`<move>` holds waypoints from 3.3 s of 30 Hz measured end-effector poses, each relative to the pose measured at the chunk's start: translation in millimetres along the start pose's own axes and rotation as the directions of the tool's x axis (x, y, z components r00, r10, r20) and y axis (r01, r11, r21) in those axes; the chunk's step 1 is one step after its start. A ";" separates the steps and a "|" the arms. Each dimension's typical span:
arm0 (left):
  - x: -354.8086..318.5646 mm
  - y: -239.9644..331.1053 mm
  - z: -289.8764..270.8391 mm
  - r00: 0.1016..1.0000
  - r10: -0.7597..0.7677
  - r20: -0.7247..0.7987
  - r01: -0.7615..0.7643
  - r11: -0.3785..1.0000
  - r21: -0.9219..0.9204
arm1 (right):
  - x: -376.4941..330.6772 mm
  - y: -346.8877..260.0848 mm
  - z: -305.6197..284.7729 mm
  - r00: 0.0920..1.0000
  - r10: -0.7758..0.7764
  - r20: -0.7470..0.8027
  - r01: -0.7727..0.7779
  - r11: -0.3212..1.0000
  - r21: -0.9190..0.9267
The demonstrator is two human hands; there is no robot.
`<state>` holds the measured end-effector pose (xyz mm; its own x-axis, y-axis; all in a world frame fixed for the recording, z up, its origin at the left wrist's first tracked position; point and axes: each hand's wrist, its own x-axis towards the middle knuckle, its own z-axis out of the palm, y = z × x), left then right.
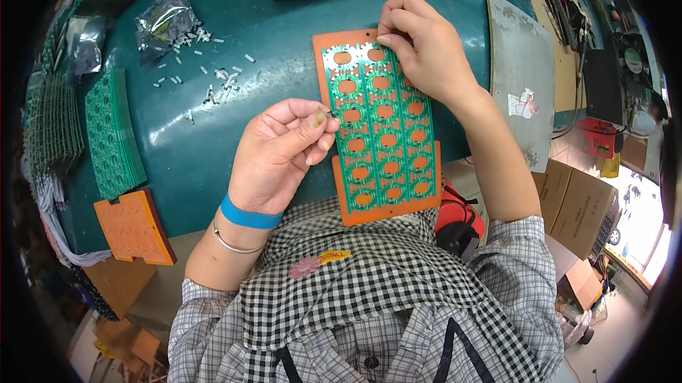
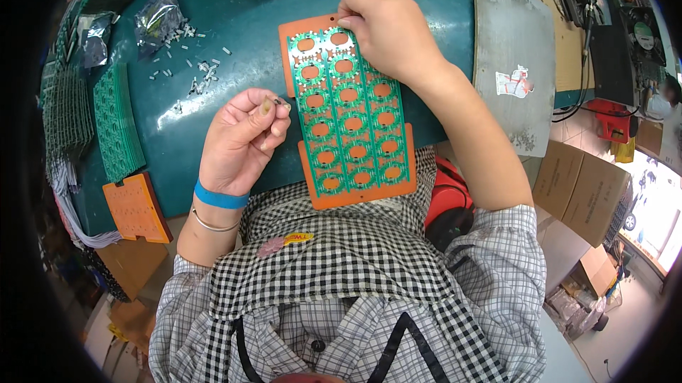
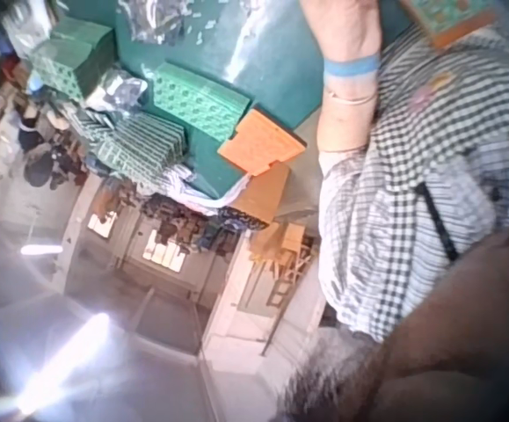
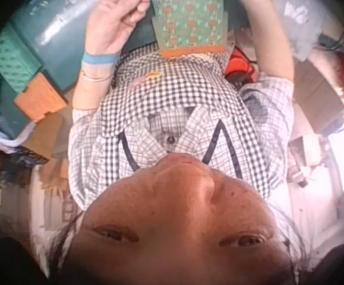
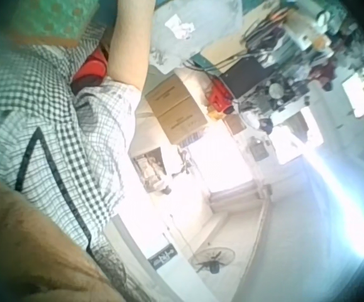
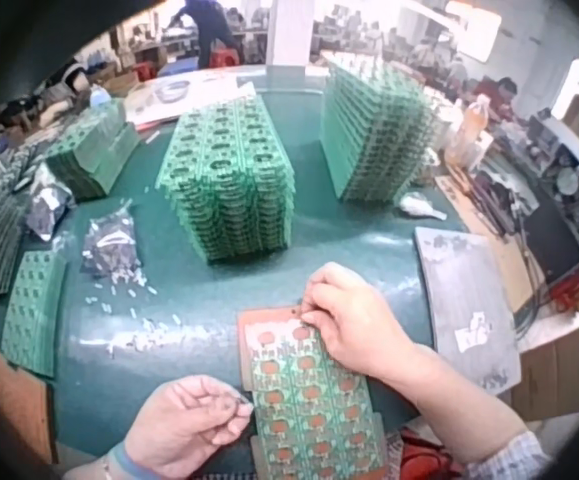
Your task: The person places small white components into holes on a green circuit board held within an orange jig. They work methodically across the board, picking up components from the table and inserting them by hand. The person then stacks the completed board and picks up a new jig to continue the process.
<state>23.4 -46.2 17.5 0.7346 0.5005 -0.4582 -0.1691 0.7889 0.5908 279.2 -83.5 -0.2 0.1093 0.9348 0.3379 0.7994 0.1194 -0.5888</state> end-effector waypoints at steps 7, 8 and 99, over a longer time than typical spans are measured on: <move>0.2 -1.7 1.3 0.999 0.026 -0.019 -0.026 0.999 -0.047 | -3.0 -5.2 1.2 0.992 -0.127 0.016 0.128 0.979 -0.157; 0.1 -1.5 1.7 1.000 0.024 -0.021 -0.025 0.998 -0.059 | -3.7 -4.8 -1.4 0.992 -0.123 0.026 0.126 0.981 -0.148; -17.3 2.2 2.9 0.995 0.086 0.041 -0.083 0.993 -0.079 | -41.4 -20.2 -16.6 0.993 -0.011 0.116 -0.005 0.991 0.137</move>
<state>12.2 -54.2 28.7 0.7433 0.5519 -0.3781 -0.2811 0.7705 0.5721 268.3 -130.1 9.9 0.0310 0.9660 0.2568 0.7107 0.1593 -0.6852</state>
